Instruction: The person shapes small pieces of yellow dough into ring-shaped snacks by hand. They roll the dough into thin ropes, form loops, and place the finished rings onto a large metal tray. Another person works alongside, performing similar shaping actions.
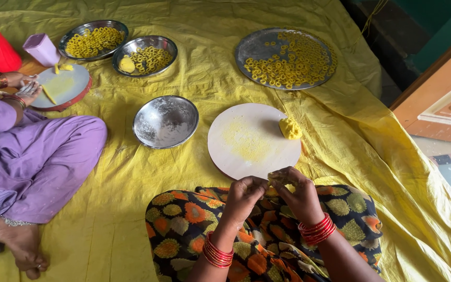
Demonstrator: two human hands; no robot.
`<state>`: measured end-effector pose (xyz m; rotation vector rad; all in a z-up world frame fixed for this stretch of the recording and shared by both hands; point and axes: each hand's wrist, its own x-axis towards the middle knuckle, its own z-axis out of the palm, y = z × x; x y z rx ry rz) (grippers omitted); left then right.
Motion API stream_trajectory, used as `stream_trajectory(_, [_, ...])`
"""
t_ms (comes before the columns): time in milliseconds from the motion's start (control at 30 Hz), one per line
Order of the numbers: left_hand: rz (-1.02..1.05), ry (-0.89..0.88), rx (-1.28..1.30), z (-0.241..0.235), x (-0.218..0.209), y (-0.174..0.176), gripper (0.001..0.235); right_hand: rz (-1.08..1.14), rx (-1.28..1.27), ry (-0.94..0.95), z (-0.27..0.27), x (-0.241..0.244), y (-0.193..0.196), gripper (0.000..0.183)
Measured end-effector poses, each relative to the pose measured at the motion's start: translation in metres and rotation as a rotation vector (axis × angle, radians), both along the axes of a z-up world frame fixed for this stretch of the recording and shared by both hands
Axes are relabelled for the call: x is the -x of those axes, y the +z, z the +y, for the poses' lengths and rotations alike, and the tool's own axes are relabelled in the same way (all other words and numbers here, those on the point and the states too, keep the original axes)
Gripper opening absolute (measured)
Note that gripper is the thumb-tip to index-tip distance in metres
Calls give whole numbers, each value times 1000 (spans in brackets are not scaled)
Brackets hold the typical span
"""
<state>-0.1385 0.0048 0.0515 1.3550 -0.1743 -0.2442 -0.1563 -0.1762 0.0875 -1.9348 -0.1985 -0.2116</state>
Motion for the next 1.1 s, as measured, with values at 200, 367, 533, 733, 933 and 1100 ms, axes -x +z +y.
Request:
stream_trajectory(200, [40, -10, -5, 5, 1, 5, 11, -31, 140, 95, -5, 0, 10, 20])
stream_trajectory(367, [60, 24, 27, 11, 4, 6, 15, -67, 214, 134, -4, 0, 13, 29])
stream_trajectory(533, [64, 17, 43, 11, 6, 6, 19, -93, 247, 95, -3, -3, 8, 27])
stream_trajectory(733, [111, 3, 49, 10, 1, 6, 20, -77, 251, 114, -7, -9, 4, 23])
stream_trajectory(933, [71, -6, 33, 4, 0, -8, 15, -31, 253, 121, -12, -8, -8, 27])
stream_trajectory(1100, [144, -18, 105, 4, 1, -9, 13, 123, -9, 276, -13, -9, -15, 36])
